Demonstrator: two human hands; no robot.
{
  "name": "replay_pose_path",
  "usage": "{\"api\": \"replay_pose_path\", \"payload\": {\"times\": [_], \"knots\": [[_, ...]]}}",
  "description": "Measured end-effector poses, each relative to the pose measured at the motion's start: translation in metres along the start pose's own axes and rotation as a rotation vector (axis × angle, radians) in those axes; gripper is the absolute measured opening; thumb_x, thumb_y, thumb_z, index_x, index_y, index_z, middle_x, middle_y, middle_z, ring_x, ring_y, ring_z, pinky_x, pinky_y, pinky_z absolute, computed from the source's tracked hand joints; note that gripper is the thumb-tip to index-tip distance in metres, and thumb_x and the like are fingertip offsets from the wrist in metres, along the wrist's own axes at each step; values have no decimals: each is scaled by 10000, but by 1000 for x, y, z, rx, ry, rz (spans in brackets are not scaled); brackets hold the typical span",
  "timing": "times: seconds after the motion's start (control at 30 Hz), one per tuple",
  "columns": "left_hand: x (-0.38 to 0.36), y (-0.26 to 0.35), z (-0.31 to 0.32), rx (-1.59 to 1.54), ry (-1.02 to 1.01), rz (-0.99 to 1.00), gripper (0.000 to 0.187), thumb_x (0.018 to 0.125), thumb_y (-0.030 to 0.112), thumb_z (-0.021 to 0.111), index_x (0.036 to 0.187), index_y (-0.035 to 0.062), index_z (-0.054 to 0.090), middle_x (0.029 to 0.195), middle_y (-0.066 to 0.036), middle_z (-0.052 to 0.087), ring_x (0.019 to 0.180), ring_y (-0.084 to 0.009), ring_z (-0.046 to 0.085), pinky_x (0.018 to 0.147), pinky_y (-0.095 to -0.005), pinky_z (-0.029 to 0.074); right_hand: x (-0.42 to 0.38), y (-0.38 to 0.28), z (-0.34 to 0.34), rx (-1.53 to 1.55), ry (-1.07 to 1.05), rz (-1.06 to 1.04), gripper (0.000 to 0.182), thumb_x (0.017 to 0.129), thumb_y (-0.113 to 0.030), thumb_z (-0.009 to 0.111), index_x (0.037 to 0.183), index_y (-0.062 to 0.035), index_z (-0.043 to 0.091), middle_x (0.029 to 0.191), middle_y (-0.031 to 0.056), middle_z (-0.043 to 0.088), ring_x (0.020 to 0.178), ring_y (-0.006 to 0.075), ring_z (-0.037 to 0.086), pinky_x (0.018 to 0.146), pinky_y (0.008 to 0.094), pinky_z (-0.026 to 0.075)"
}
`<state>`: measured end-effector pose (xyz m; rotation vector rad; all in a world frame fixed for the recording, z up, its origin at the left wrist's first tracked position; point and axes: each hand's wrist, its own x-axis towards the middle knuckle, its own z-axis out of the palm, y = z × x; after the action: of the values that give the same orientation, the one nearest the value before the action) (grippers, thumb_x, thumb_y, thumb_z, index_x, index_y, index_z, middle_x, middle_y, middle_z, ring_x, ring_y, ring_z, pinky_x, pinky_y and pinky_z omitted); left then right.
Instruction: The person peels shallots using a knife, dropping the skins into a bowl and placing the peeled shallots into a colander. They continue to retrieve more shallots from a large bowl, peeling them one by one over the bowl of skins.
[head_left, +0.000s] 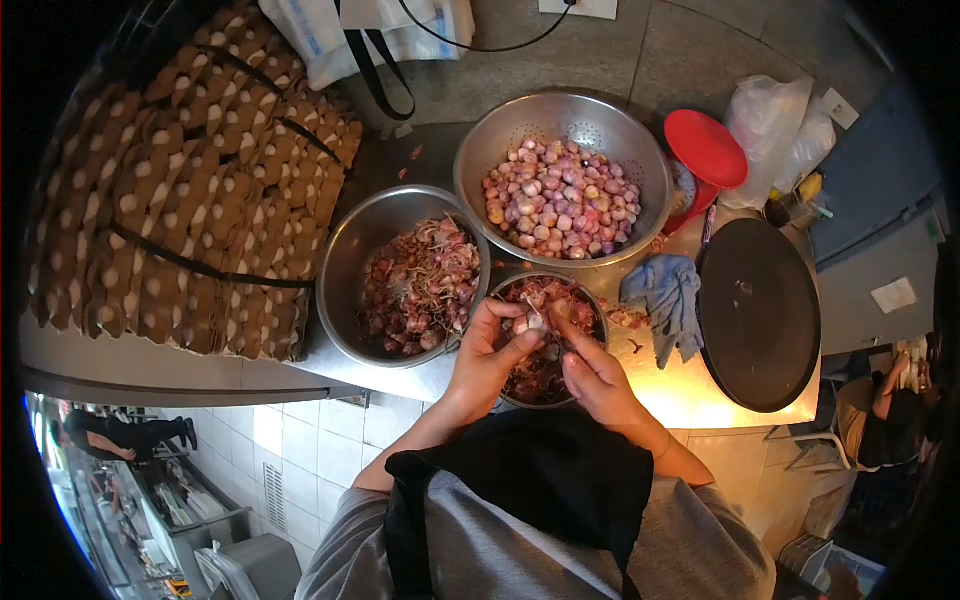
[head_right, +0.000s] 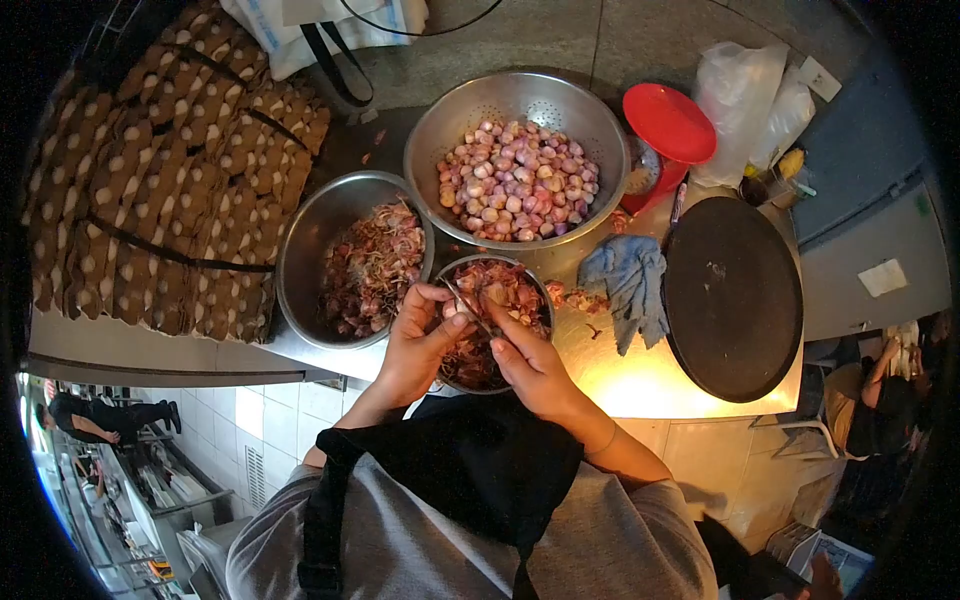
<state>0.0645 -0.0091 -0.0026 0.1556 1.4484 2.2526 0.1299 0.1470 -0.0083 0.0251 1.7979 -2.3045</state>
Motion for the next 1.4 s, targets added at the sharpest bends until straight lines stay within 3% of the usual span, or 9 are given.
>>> {"api": "replay_pose_path", "payload": {"times": [0.03,0.1,0.17,0.43,0.63,0.73,0.97,1.17,1.4], "knots": [[1,-2,-1,19,-1,23,234,818,-30,530,980,85,406,983,-31,479,949,-121,491,849,-303,440,0,0,1,-64,10,8,423,916,-140,402,1317,-38,314,775,19,516,641,99,490,596,206,408],[2,-6,-2,57,-3,71,249,808,-41,539,973,86,402,975,-29,482,933,-111,489,845,-287,434,5,3,1,-334,56,-197,402,911,-146,413,1284,-10,350,1136,128,518,1054,199,482,887,271,357],[2,-5,-2,88,-6,122,237,803,-43,553,958,68,412,954,-24,485,937,-93,478,826,-241,406,6,-1,1,-377,58,-299,389,909,-142,415,1268,1,370,1265,153,437,1206,216,371,981,284,269],[2,-4,-3,162,-35,174,237,799,-52,545,974,55,426,1021,-58,513,954,-122,500,860,-255,393,8,6,-6,-128,153,-52,348,907,-142,426,1221,8,429,1225,146,468,1158,196,411,963,272,288],[-1,3,-2,76,-35,129,248,832,-8,516,1055,61,433,1097,-80,500,1022,-149,488,886,-281,395,13,6,-14,-197,229,-109,357,911,-135,412,1238,9,410,1219,142,473,1149,189,413,966,270,282],[1,9,1,-9,1,84,263,839,-1,506,1083,71,438,1100,-68,491,1017,-151,490,875,-299,415,11,-1,-12,-224,182,-156,378,914,-134,404,1268,-5,375,1220,140,471,1151,186,412,966,269,281],[1,4,1,-67,44,31,223,816,-37,526,1007,62,465,1062,-63,501,970,-140,510,834,-292,464,1,-8,-3,-39,61,102,427,915,-148,399,1310,-14,311,1273,118,430,1185,185,387,977,268,265],[1,-2,-1,51,61,109,228,778,-74,560,937,51,455,974,-52,539,913,-125,531,807,-275,476,7,-7,4,-409,35,-324,423,906,-147,414,1296,-10,330,1281,144,424,1187,203,401,970,276,283],[-1,0,5,120,105,152,230,766,-70,583,919,51,461,917,-51,569,847,-101,551,740,-219,466,5,-6,0,-403,67,-260,391,903,-119,412,1275,-12,365,1258,148,446,1173,206,417,965,281,292]]}}
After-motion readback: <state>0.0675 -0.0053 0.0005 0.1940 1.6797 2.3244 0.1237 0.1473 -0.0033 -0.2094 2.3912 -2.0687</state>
